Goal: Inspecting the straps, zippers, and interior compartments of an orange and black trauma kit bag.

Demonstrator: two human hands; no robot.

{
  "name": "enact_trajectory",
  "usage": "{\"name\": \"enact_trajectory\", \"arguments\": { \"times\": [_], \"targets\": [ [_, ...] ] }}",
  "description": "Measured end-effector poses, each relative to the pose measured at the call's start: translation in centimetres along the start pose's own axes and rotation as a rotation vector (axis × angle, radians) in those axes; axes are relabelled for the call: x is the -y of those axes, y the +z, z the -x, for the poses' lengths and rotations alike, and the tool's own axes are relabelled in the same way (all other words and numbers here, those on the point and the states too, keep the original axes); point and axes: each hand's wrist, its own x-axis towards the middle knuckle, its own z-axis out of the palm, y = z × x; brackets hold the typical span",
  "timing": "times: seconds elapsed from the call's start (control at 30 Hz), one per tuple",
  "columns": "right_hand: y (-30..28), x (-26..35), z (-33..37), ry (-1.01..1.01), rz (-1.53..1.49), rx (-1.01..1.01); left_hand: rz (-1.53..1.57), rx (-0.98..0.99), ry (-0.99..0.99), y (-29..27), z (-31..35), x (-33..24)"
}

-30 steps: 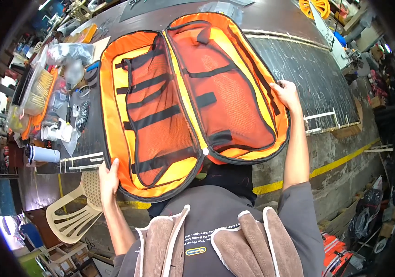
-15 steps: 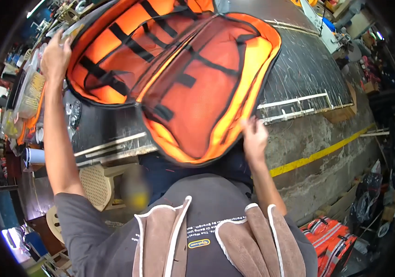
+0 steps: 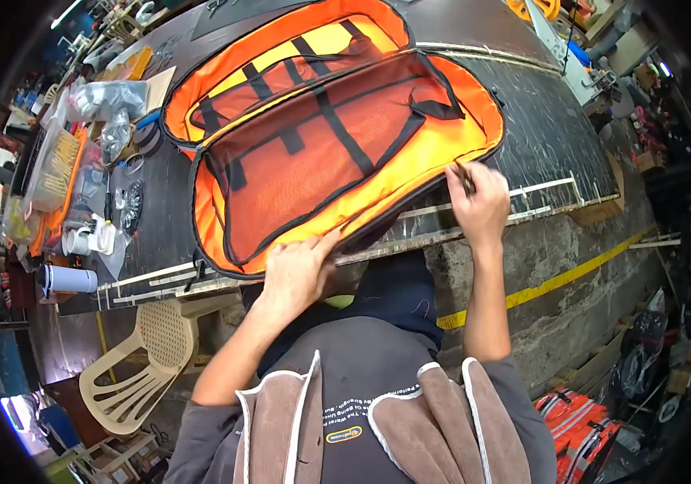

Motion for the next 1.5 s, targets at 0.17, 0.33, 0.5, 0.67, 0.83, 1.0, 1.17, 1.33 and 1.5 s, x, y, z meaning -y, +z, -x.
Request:
{"name": "enact_trajectory", "arguments": {
  "times": [0.17,0.33,0.5,0.67,0.83,1.0,1.17,1.33,1.5],
  "targets": [
    [2.6,-0.9,0.0,0.214,-0.098,0.362,0.153,0.003,-0.033,-1.7,2.4,1.4],
    [-2.5,2.7,2.0,0.475,-0.318,0.737,0.529,0.353,-0.484,-4.6,7.9,7.4],
    [-1.8,0.2,3.2,0.388,0.022,0.503,0.324,-0.034,-0.441,-4.0,7.9,10.0],
    [0.9,-1.1,3.5,0.469,0.231,0.391,-0.087,0.062,-0.481,-2.8,7.5,10.7],
    [-1.2,0.2,1.0,0.709,-0.109,0.602,-0.079,-0.125,-0.456,-1.3,8.6,12.9],
    [-5.0,-5.5,0.7,1.064,-1.236,0.079,0.308,-0.813,-0.491,-5.7,10.2,13.9],
    [-4.7,-8.0,-3.7,1.130,-1.909,-0.110,-0.128,-0.752,-0.312,-12.1,8.5,17.5],
    [-3.9,-9.4,-9.7,1.103,-2.134,0.085,-0.407,-0.871,-0.068,-20.3,5.5,16.4],
    [-4.0,-9.9,-9.5,0.972,-1.904,0.116,-0.383,-0.846,-0.092,-20.9,4.8,18.3]
  ]
}}
